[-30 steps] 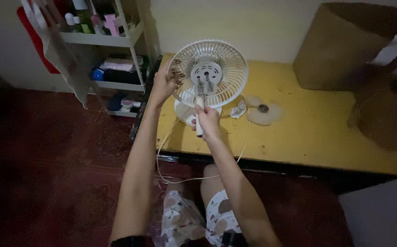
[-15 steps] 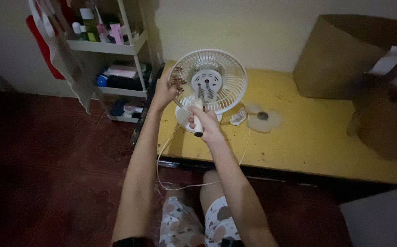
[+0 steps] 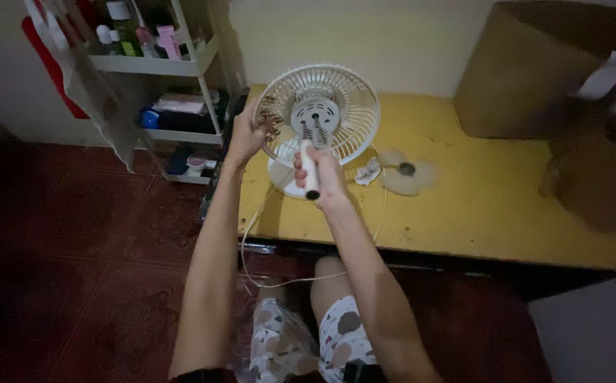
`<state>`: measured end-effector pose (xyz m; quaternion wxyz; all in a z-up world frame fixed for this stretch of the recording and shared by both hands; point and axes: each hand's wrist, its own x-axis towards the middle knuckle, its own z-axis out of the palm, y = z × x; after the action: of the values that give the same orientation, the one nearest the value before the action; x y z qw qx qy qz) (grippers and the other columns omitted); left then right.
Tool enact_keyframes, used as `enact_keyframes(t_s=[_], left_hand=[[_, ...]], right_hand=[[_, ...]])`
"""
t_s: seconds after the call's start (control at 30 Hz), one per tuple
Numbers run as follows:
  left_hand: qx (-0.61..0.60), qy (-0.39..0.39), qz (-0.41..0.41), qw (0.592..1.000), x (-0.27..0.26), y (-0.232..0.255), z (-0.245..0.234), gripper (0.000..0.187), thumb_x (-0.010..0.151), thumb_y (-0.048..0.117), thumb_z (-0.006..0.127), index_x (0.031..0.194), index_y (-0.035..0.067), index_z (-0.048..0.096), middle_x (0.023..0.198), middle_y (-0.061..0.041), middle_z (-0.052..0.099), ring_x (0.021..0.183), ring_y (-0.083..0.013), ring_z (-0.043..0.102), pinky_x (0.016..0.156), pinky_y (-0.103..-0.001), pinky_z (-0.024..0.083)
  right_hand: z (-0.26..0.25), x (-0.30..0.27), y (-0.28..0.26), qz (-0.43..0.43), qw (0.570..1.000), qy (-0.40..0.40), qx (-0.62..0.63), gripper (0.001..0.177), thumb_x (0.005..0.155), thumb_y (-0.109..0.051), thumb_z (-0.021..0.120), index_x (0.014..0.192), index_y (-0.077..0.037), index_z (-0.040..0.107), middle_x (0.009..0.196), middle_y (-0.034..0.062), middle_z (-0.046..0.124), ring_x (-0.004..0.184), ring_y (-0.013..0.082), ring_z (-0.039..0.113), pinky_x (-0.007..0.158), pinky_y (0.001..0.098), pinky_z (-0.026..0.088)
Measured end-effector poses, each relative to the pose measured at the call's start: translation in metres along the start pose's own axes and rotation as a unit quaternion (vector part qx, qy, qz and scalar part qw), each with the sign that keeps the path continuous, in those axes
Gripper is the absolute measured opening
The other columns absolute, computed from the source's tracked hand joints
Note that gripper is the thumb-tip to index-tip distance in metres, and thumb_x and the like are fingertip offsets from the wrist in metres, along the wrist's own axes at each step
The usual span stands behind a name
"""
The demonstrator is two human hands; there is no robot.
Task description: The person assembles a small white table fan on a yellow table. They use a screwdriver to tighten the front grille, then install the fan blade and secure the rear grille by hand.
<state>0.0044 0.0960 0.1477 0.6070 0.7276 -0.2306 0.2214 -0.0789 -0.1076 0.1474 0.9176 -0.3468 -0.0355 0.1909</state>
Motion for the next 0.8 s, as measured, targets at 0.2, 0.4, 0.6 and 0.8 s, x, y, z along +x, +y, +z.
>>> enact_keyframes(t_s=[0.2, 0.4, 0.6, 0.8], left_hand=[[0.089, 0.025, 0.101, 0.991, 0.008, -0.02, 0.001, 0.067, 0.081, -0.016, 0.057, 0.146, 0.002, 0.056, 0.129, -0.015, 0.071, 0.118, -0.0183, 0.069, 0.099, -0.034, 0.057], [0.072, -0.027, 0.014, 0.997, 0.017, -0.03, -0.013, 0.059, 0.084, 0.013, 0.069, 0.141, 0.002, 0.06, 0.125, -0.016, 0.075, 0.111, -0.0246, 0.07, 0.098, -0.039, 0.057], [0.09, -0.142, -0.224, 0.96, 0.109, 0.031, -0.01, 0.086, 0.1, 0.076, 0.026, 0.147, 0.012, 0.058, 0.153, -0.01, 0.05, 0.141, -0.0231, 0.043, 0.11, -0.051, 0.024], [0.33, -0.347, -0.106, 0.871, 0.196, 0.068, 0.065, 0.067, 0.087, 0.061, 0.058, 0.135, 0.015, 0.068, 0.141, -0.011, 0.064, 0.13, -0.03, 0.059, 0.111, -0.047, 0.045]], right_hand=[[-0.013, 0.015, 0.002, 0.027, 0.966, 0.025, 0.258, 0.04, 0.112, -0.024, 0.045, 0.123, 0.014, 0.052, 0.096, 0.0141, 0.057, 0.072, 0.0189, 0.058, 0.055, 0.0268, 0.054], [-0.031, 0.025, 0.027, 0.046, 0.992, 0.002, 0.113, 0.034, 0.1, -0.038, 0.058, 0.101, -0.004, 0.055, 0.079, 0.0107, 0.059, 0.055, 0.0208, 0.055, 0.039, 0.0309, 0.047], [-0.057, 0.045, 0.052, -0.039, 0.995, 0.088, -0.035, 0.024, 0.094, -0.005, 0.071, 0.112, 0.006, 0.06, 0.086, 0.0167, 0.062, 0.066, 0.026, 0.064, 0.052, 0.0359, 0.055], [-0.019, 0.025, 0.066, -0.074, 0.98, 0.176, -0.055, 0.034, 0.088, -0.018, 0.072, 0.115, 0.001, 0.064, 0.088, 0.0115, 0.066, 0.065, 0.0201, 0.067, 0.056, 0.0399, 0.065]])
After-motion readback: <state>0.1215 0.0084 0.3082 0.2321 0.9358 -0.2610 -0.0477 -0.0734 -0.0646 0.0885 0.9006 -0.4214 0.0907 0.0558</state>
